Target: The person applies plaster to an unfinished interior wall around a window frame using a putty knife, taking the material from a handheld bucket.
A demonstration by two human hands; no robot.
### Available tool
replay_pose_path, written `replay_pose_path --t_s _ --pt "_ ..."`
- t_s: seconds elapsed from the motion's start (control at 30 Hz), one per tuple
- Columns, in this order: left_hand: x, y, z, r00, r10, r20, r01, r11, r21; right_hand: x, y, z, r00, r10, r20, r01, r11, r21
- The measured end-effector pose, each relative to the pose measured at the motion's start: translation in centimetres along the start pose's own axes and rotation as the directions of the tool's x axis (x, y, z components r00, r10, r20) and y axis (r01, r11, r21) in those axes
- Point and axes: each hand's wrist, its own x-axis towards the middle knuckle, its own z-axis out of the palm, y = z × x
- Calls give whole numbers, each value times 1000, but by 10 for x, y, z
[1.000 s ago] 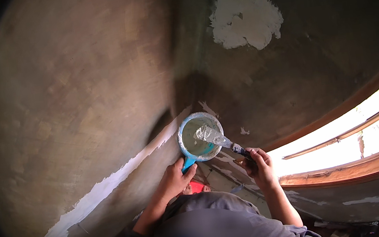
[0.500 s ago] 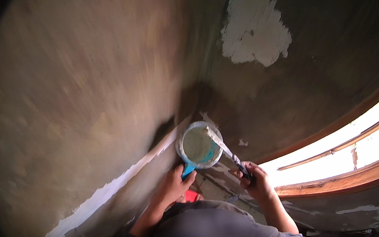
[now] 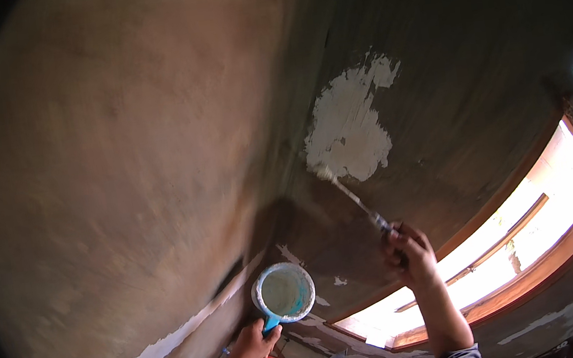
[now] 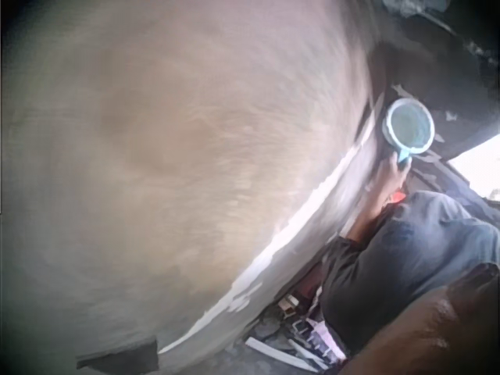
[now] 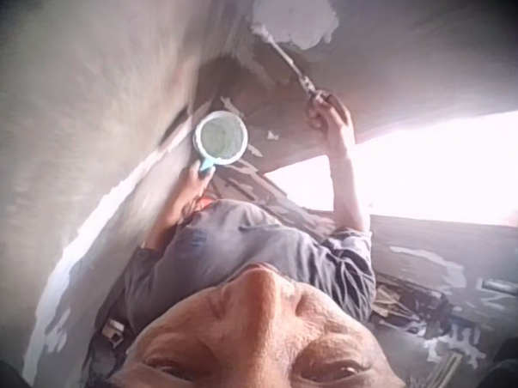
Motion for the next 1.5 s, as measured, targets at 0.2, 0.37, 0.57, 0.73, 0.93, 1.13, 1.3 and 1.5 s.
replay_pose_path --t_s 0.2,0.37,0.57,0.73,0.93,1.13,1.3,1.5 --pt "-7 -5 4 1000 1 -2 -1 992 -125 29 -92 37 932 -317 -178 200 856 -476" --pt "-6 -13 9 1000 -10 19 13 986 -167 53 -149 52 871 -477 -120 280 683 -675" --pt "-14 2 0 999 -22 36 29 978 -208 84 -178 62 867 -489 -98 284 646 -709" --pt "-11 -2 6 999 1 51 9 981 -193 94 -188 67 886 -456 -89 265 654 -709" --pt "-12 -6 9 999 17 45 -8 981 -194 106 -189 74 878 -464 -115 258 662 -703" --pt "-11 -9 12 997 -23 76 40 971 -236 118 -191 70 865 -489 -109 261 624 -736" --pt "-9 -18 15 997 -7 72 21 982 -188 119 -189 74 858 -503 -105 281 630 -724" --pt "-10 -11 13 996 -13 89 29 984 -178 120 -192 75 839 -527 -138 267 619 -738"
